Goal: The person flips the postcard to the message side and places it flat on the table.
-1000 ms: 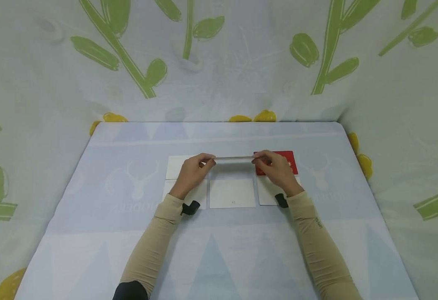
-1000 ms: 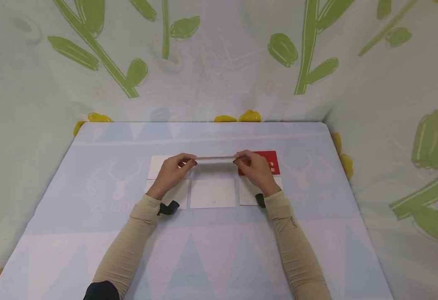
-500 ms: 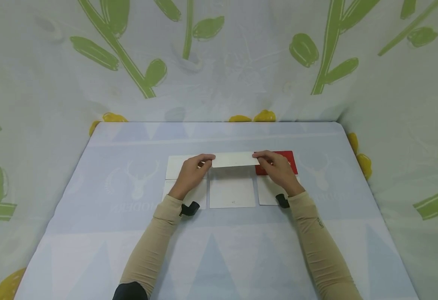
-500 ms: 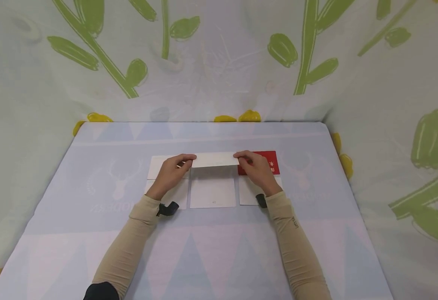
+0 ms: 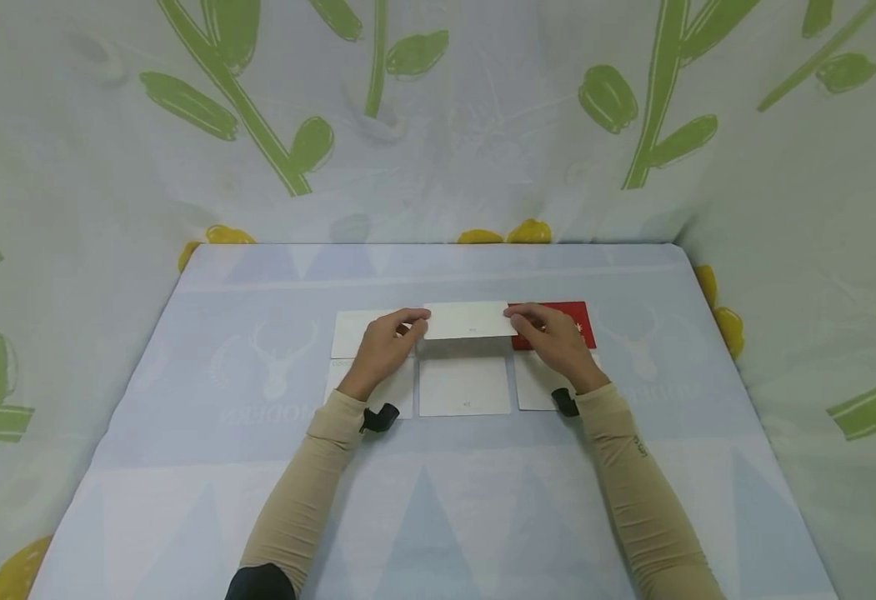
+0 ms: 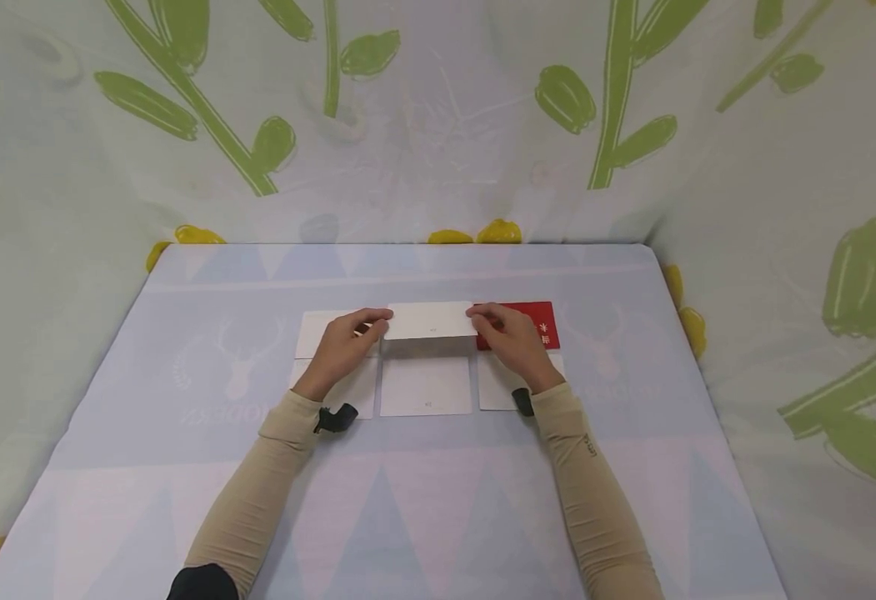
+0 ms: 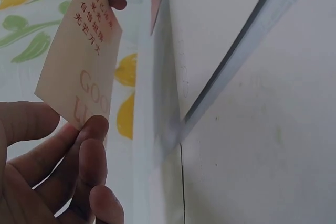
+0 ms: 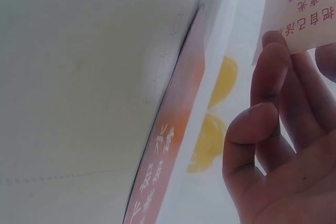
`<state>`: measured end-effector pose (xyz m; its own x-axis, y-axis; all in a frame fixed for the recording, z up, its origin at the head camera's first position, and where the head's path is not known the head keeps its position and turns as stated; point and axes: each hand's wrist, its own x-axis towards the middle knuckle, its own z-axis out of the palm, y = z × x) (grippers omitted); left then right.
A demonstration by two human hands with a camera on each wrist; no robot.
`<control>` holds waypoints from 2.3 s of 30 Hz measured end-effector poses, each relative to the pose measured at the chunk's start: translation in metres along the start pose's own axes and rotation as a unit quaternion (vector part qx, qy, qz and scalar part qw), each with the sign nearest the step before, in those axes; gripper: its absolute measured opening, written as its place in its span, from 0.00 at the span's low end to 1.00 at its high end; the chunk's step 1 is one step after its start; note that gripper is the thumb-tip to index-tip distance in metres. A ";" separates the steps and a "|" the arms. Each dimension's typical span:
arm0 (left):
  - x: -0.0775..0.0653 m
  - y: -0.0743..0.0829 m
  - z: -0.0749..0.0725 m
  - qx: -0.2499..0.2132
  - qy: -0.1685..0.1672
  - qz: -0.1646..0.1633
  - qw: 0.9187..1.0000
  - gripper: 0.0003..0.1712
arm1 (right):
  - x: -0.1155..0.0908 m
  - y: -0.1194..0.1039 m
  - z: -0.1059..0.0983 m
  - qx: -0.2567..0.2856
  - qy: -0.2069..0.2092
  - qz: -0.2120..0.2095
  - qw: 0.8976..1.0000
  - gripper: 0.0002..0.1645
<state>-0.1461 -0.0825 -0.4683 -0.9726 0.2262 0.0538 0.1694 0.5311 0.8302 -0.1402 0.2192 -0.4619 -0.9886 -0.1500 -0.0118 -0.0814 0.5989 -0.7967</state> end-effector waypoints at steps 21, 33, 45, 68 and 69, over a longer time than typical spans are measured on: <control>0.001 -0.004 0.004 0.059 0.012 0.035 0.998 0.19 | 0.002 0.004 0.003 -0.011 -0.010 -0.019 1.000 0.19; 0.000 0.002 0.009 0.218 0.031 0.074 0.973 0.22 | 0.002 0.003 0.010 -0.043 -0.018 -0.013 0.999 0.24; 0.001 -0.004 0.015 0.302 0.048 0.123 0.944 0.23 | 0.002 -0.005 0.019 -0.141 -0.021 -0.010 0.990 0.28; 0.001 -0.002 0.018 0.338 0.050 0.115 0.933 0.21 | 0.004 -0.007 0.019 -0.168 -0.053 0.007 0.984 0.30; 0.001 -0.002 0.017 0.338 0.052 0.116 0.933 0.21 | 0.004 -0.007 0.018 -0.169 -0.050 0.006 0.984 0.29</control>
<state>-0.1449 -0.0692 -0.4797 -0.9012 0.3376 0.2719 0.4053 0.8787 0.2523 -0.1411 0.1998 -0.4674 -0.9736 -0.2086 -0.0930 -0.1244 0.8257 -0.5502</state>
